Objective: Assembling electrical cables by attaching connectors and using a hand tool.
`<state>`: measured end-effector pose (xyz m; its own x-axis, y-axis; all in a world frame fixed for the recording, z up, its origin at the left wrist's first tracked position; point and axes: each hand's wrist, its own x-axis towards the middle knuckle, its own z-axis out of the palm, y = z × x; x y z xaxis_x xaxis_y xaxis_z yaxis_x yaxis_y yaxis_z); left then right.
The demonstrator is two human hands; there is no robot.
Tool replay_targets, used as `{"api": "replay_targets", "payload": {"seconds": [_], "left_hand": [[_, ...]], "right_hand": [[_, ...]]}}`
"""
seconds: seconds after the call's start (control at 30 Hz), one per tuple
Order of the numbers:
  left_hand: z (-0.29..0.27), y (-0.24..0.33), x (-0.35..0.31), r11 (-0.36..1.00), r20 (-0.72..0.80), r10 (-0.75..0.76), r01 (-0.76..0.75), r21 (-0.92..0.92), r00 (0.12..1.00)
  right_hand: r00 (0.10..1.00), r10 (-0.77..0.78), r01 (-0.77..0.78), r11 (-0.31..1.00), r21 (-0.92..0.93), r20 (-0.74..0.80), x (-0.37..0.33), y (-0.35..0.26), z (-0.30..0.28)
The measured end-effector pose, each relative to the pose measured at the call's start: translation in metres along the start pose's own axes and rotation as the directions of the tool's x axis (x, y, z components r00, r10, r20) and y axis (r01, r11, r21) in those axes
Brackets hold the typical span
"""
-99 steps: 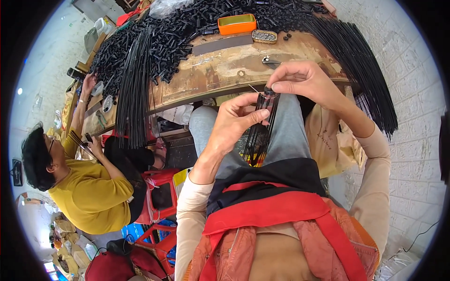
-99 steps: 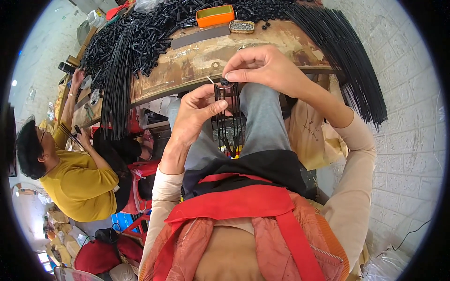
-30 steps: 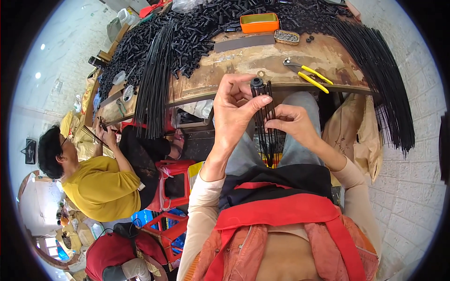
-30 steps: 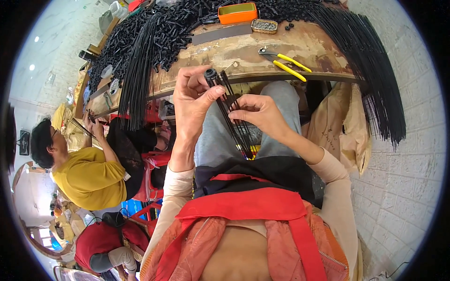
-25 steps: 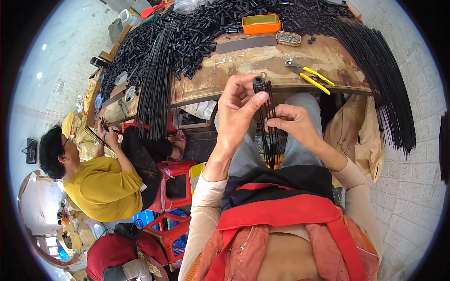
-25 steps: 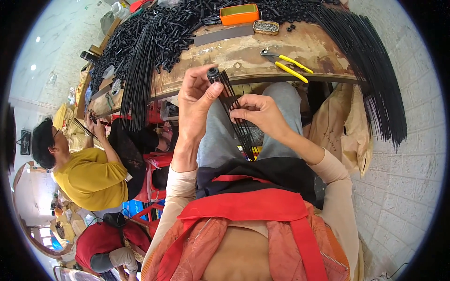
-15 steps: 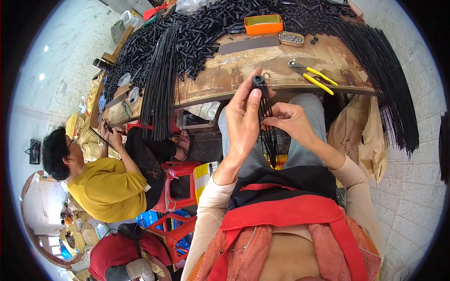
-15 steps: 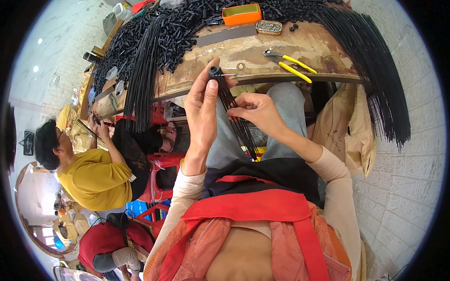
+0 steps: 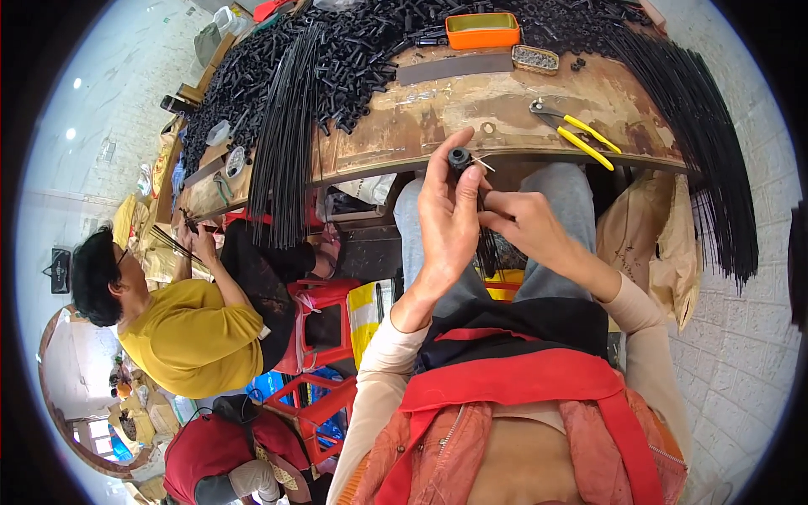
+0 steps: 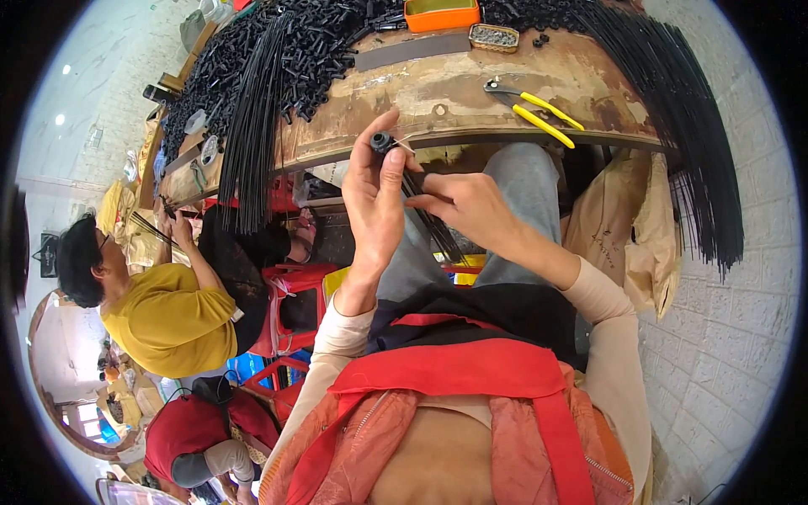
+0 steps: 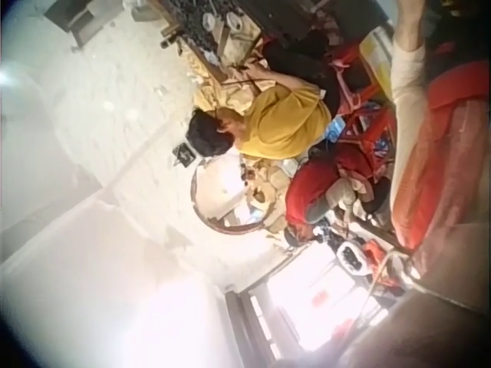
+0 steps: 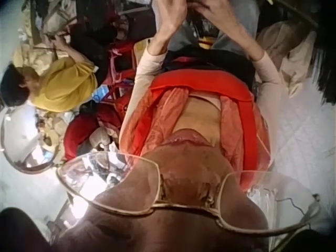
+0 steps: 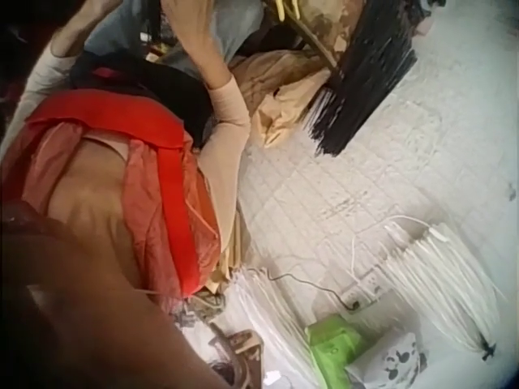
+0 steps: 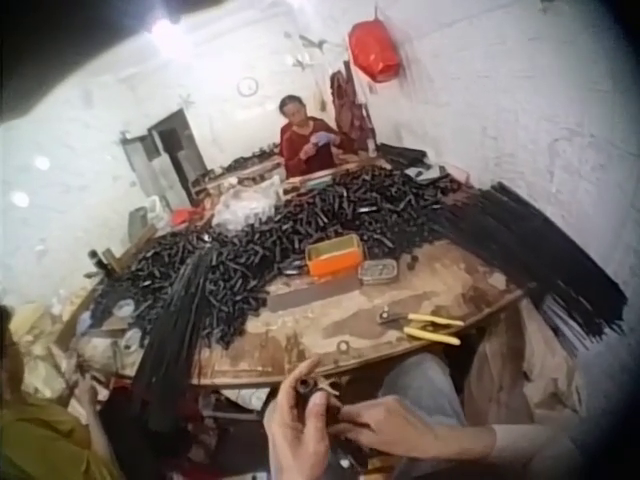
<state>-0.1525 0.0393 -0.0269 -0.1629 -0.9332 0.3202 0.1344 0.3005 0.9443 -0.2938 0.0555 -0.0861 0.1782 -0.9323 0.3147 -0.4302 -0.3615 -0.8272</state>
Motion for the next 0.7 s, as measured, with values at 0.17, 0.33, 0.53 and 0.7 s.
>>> {"api": "replay_targets", "payload": {"seconds": [0.17,0.33,0.53,0.7], "left_hand": [[-0.020,-0.013,0.011,0.990,-0.059,0.020,-0.011,0.143,0.998],[-0.032,-0.033,0.029,0.994,0.096,-0.101,0.097,0.046,0.990],[-0.044,-0.039,0.027,0.951,0.396,-0.188,0.267,-0.156,0.899],[-0.035,-0.028,0.018,0.953,0.316,-0.199,0.259,-0.159,0.927]], "right_hand": [[0.946,-0.304,0.196,0.817,-0.542,-0.116,0.005,0.029,-0.043],[0.955,-0.145,-0.138,0.552,-0.822,-0.258,0.021,0.070,-0.107],[0.965,-0.063,-0.096,0.818,-0.568,-0.255,0.027,0.091,-0.114],[0.938,0.311,-0.347,0.819,0.457,0.156,0.016,0.042,-0.107]]}}
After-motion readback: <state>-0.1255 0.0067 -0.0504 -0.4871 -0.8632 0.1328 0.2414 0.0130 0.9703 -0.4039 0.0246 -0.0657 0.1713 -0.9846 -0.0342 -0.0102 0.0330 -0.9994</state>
